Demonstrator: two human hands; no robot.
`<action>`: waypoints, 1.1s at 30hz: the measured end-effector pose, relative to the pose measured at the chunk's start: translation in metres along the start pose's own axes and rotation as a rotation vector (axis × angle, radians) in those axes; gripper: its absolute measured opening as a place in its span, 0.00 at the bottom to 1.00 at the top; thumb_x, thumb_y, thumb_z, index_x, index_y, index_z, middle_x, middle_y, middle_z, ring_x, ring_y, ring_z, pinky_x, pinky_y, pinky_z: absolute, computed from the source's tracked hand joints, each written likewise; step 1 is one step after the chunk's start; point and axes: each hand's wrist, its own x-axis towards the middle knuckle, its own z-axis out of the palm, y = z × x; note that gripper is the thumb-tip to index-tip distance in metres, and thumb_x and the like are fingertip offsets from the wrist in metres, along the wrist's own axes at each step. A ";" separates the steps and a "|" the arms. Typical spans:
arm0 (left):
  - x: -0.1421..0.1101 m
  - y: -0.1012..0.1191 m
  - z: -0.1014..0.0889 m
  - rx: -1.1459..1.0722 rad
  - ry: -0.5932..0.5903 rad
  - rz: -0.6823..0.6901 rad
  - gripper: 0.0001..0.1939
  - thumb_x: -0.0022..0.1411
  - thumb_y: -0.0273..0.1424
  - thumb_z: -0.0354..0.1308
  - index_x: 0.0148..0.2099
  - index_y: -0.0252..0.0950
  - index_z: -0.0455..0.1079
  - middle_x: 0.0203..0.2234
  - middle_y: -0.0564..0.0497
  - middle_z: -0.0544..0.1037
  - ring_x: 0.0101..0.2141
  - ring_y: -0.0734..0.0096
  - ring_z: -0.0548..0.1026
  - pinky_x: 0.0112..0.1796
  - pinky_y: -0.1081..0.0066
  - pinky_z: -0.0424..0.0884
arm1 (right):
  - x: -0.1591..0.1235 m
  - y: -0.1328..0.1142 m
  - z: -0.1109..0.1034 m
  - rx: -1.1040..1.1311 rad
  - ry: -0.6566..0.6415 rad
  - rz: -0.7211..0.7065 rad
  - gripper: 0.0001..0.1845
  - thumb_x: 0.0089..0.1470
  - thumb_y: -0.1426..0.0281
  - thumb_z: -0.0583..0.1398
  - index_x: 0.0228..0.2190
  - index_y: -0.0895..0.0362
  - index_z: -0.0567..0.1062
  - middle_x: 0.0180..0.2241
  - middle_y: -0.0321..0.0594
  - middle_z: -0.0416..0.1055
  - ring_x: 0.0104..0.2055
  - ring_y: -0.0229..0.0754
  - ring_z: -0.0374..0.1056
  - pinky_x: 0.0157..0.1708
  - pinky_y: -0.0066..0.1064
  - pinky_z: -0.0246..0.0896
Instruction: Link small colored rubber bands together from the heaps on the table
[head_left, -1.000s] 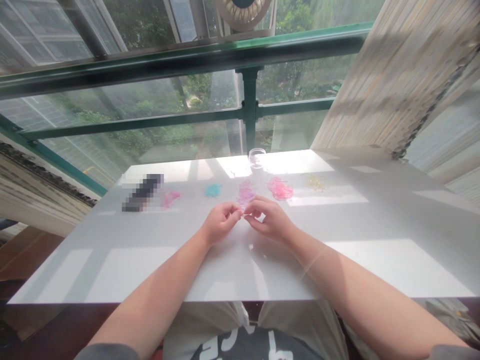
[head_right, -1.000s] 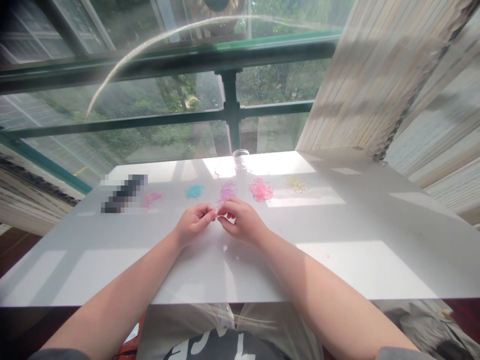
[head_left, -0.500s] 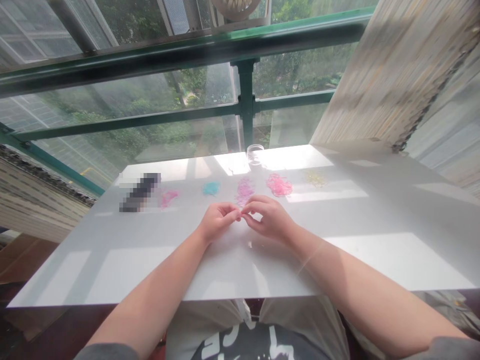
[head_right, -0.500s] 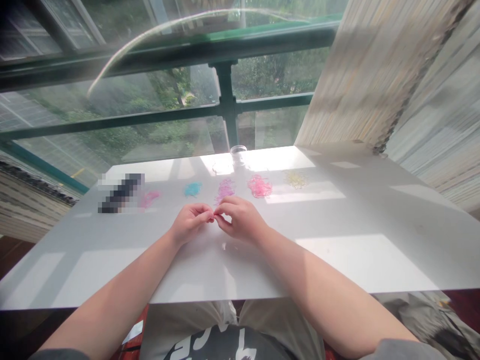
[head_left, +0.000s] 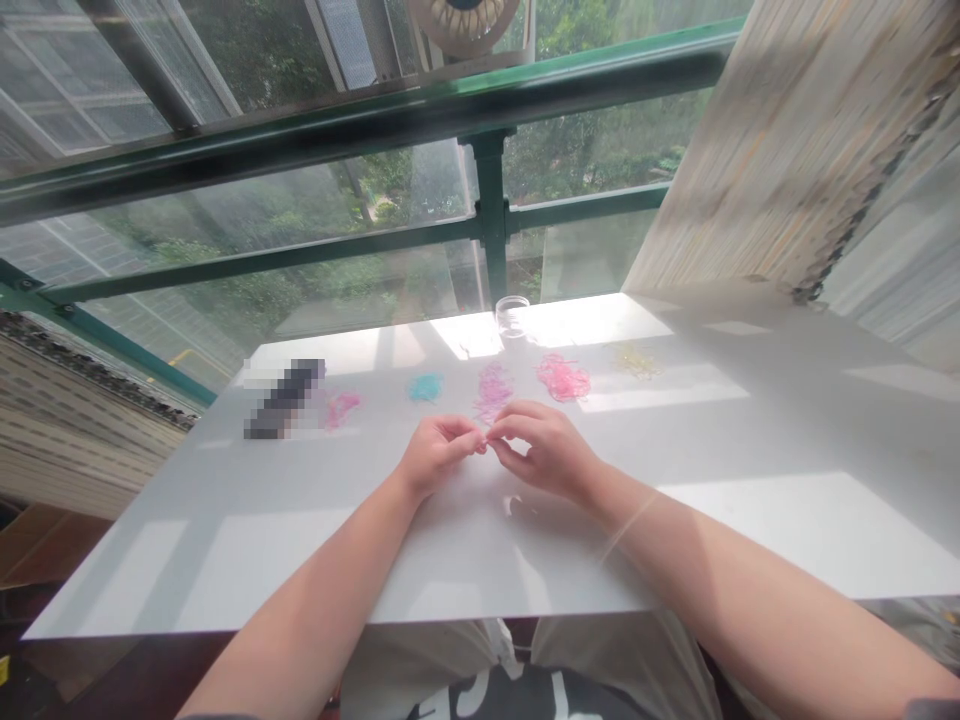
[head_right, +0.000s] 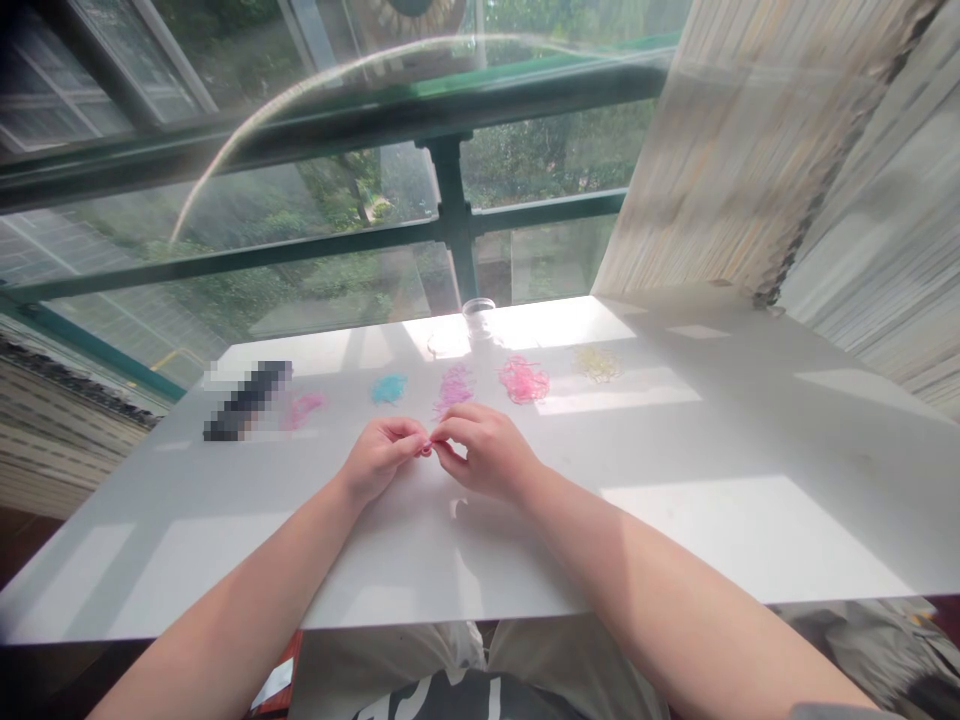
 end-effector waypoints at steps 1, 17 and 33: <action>0.000 -0.001 0.000 0.004 -0.004 0.004 0.10 0.49 0.34 0.61 0.22 0.32 0.71 0.19 0.51 0.74 0.24 0.73 0.69 0.30 0.72 0.65 | 0.000 0.000 0.000 0.007 0.000 0.007 0.06 0.50 0.75 0.56 0.28 0.55 0.73 0.27 0.39 0.70 0.29 0.38 0.65 0.30 0.29 0.61; 0.003 -0.001 -0.097 0.846 0.661 -0.052 0.13 0.50 0.38 0.54 0.29 0.34 0.72 0.22 0.53 0.75 0.25 0.71 0.70 0.27 0.75 0.63 | 0.002 0.008 -0.004 0.395 -0.036 0.500 0.04 0.46 0.76 0.55 0.26 0.57 0.70 0.27 0.38 0.73 0.26 0.36 0.67 0.26 0.27 0.61; -0.006 -0.005 -0.164 1.102 0.783 -0.359 0.14 0.46 0.39 0.57 0.32 0.37 0.77 0.24 0.46 0.78 0.28 0.59 0.74 0.29 0.67 0.67 | 0.003 0.036 -0.013 0.119 0.068 0.573 0.06 0.45 0.72 0.59 0.26 0.54 0.77 0.28 0.37 0.76 0.29 0.40 0.70 0.29 0.30 0.64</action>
